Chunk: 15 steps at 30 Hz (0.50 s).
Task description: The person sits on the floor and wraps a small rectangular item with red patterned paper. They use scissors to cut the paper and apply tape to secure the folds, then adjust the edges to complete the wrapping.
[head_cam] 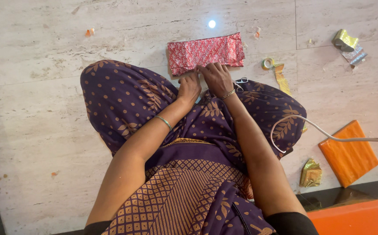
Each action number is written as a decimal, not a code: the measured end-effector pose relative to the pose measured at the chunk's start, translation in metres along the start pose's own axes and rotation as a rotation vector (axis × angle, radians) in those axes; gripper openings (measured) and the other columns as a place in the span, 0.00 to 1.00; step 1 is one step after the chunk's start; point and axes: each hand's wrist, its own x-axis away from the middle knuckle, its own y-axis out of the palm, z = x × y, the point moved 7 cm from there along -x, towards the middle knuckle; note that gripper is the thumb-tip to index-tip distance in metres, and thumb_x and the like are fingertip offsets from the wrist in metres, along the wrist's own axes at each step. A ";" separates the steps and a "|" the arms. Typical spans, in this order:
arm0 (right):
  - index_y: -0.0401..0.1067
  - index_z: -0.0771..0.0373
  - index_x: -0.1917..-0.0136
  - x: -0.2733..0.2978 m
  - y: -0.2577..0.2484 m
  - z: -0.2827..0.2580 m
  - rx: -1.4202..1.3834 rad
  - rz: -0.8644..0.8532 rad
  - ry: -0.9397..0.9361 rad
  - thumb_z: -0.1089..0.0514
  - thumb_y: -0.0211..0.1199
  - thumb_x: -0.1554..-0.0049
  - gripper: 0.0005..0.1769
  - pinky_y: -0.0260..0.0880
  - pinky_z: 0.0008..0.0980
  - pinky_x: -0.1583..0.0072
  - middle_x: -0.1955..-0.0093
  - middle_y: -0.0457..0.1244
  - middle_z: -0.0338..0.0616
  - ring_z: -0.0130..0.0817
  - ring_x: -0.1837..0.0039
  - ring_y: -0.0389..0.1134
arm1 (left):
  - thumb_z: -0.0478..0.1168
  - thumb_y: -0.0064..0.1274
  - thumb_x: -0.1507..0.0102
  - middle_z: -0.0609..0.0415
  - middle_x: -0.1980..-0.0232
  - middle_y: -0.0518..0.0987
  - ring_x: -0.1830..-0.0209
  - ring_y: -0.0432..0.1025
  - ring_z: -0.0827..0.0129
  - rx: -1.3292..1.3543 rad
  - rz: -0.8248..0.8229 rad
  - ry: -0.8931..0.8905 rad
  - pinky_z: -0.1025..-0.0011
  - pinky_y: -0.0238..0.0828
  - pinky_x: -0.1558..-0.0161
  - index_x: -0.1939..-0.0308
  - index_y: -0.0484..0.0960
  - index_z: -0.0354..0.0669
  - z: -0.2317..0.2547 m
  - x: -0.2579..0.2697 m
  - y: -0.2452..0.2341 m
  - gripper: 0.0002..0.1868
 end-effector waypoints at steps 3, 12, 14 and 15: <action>0.74 0.52 0.37 -0.001 0.003 0.001 -0.026 -0.007 0.060 0.59 0.62 0.39 0.17 0.67 0.37 0.45 0.53 0.62 0.38 0.37 0.48 0.65 | 0.41 0.43 0.35 0.48 0.59 0.73 0.66 0.70 0.58 0.014 -0.015 -0.016 0.58 0.65 0.65 0.33 0.72 0.25 0.001 0.001 0.002 0.29; 0.73 0.50 0.37 -0.001 0.007 0.001 -0.062 0.015 0.081 0.59 0.63 0.40 0.17 0.69 0.37 0.46 0.52 0.62 0.37 0.37 0.47 0.65 | 0.39 0.47 0.37 0.49 0.51 0.76 0.50 0.71 0.57 0.514 -0.052 0.027 0.57 0.68 0.53 0.60 0.85 0.42 -0.051 -0.015 -0.038 0.11; 0.73 0.51 0.37 0.000 0.009 0.001 -0.024 0.008 0.071 0.59 0.63 0.39 0.17 0.69 0.36 0.46 0.52 0.62 0.38 0.37 0.48 0.65 | 0.39 0.48 0.35 0.51 0.46 0.76 0.45 0.70 0.60 0.555 -0.007 0.002 0.58 0.67 0.50 0.58 0.85 0.42 -0.072 -0.025 -0.045 0.11; 0.73 0.50 0.38 0.001 0.010 0.002 -0.014 -0.002 0.084 0.58 0.63 0.40 0.16 0.69 0.36 0.46 0.52 0.62 0.38 0.37 0.48 0.65 | 0.40 0.48 0.35 0.52 0.43 0.76 0.42 0.69 0.60 0.521 0.047 0.040 0.58 0.67 0.49 0.58 0.85 0.44 -0.078 -0.030 -0.050 0.10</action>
